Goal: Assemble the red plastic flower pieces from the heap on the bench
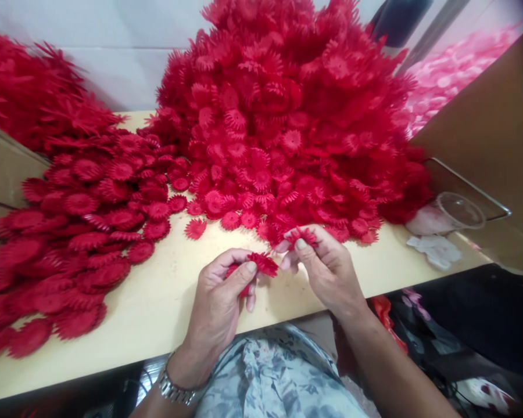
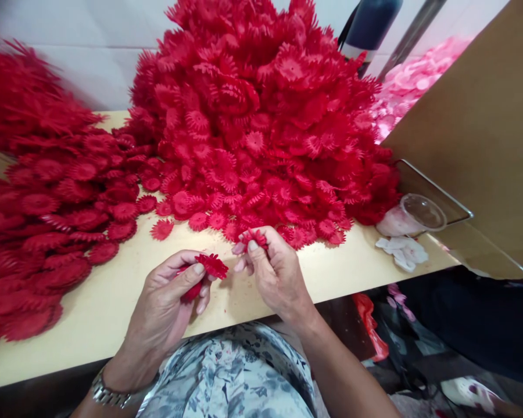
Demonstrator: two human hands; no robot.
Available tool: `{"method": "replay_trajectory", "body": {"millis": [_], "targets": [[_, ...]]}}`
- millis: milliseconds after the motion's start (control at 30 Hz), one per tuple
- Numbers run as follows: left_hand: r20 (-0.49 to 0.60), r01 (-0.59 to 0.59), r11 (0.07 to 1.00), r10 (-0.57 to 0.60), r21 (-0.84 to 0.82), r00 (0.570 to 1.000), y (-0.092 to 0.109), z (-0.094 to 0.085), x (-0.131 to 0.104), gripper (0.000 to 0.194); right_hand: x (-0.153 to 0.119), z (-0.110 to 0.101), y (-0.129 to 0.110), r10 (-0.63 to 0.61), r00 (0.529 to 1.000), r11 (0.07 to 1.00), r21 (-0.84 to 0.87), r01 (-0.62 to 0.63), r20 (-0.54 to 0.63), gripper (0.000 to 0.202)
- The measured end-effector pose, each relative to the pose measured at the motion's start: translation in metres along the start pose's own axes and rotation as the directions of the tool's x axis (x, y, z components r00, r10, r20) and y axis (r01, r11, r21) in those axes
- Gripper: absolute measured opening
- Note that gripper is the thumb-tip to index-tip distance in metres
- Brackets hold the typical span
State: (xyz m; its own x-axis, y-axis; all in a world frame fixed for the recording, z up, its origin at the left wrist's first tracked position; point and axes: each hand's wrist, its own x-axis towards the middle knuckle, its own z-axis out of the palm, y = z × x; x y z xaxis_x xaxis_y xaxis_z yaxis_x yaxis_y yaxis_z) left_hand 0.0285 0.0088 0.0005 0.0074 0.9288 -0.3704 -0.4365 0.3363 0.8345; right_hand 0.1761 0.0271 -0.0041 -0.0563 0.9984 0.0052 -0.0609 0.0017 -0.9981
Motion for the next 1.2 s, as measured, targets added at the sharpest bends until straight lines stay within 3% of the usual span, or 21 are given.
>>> {"method": "replay_trajectory", "body": {"millis": [167, 367, 500, 667, 867, 967, 1067, 1133, 1200], "targets": [[-0.013, 0.019, 1.000, -0.019, -0.025, 1.000, 0.002, -0.002, -0.002, 0.014, 0.006, -0.004, -0.003, -0.064, 0.997, 0.973, -0.225, 0.053, -0.043, 0.020], [-0.021, 0.026, 0.999, -0.027, -0.036, 0.999, 0.003, -0.004, -0.002, 0.016, 0.003, -0.002, -0.001, -0.044, 0.999, 0.968, -0.247, 0.048, 0.023, 0.021], [0.034, 0.001, 0.998, 0.001, -0.070, 0.999, 0.003, -0.006, -0.002, 0.009, 0.001, -0.001, -0.001, -0.089, 0.996, 0.926, -0.367, 0.092, 0.026, 0.022], [0.197, -0.153, 0.988, 0.149, 0.003, 0.969, 0.007, -0.012, -0.005, 0.004, -0.001, 0.002, -0.004, -0.142, 0.989, 0.857, -0.494, 0.149, 0.052, 0.031], [0.333, -0.402, 0.853, 0.292, 0.332, 0.897, 0.014, -0.015, -0.008, 0.011, -0.001, 0.007, -0.006, -0.019, 0.991, 0.934, -0.352, 0.065, 0.133, 0.043], [0.307, -0.428, 0.843, 0.334, 0.326, 0.891, 0.013, -0.012, -0.008, 0.010, -0.001, 0.009, -0.006, 0.042, 0.968, 0.960, -0.279, 0.030, 0.249, 0.042], [0.258, -0.367, 0.884, 0.297, 0.291, 0.920, 0.009, -0.011, -0.006, 0.010, -0.002, 0.011, -0.004, 0.035, 0.939, 0.955, -0.289, 0.069, 0.341, 0.043], [0.206, -0.295, 0.926, 0.249, 0.234, 0.946, 0.007, -0.014, -0.004, 0.012, -0.002, 0.011, -0.005, -0.016, 0.942, 0.934, -0.331, 0.134, 0.334, 0.045], [0.128, -0.239, 0.961, 0.222, 0.138, 0.967, 0.009, -0.017, 0.000, 0.011, 0.002, 0.010, -0.009, -0.106, 0.961, 0.896, -0.394, 0.204, 0.257, 0.045]]}}
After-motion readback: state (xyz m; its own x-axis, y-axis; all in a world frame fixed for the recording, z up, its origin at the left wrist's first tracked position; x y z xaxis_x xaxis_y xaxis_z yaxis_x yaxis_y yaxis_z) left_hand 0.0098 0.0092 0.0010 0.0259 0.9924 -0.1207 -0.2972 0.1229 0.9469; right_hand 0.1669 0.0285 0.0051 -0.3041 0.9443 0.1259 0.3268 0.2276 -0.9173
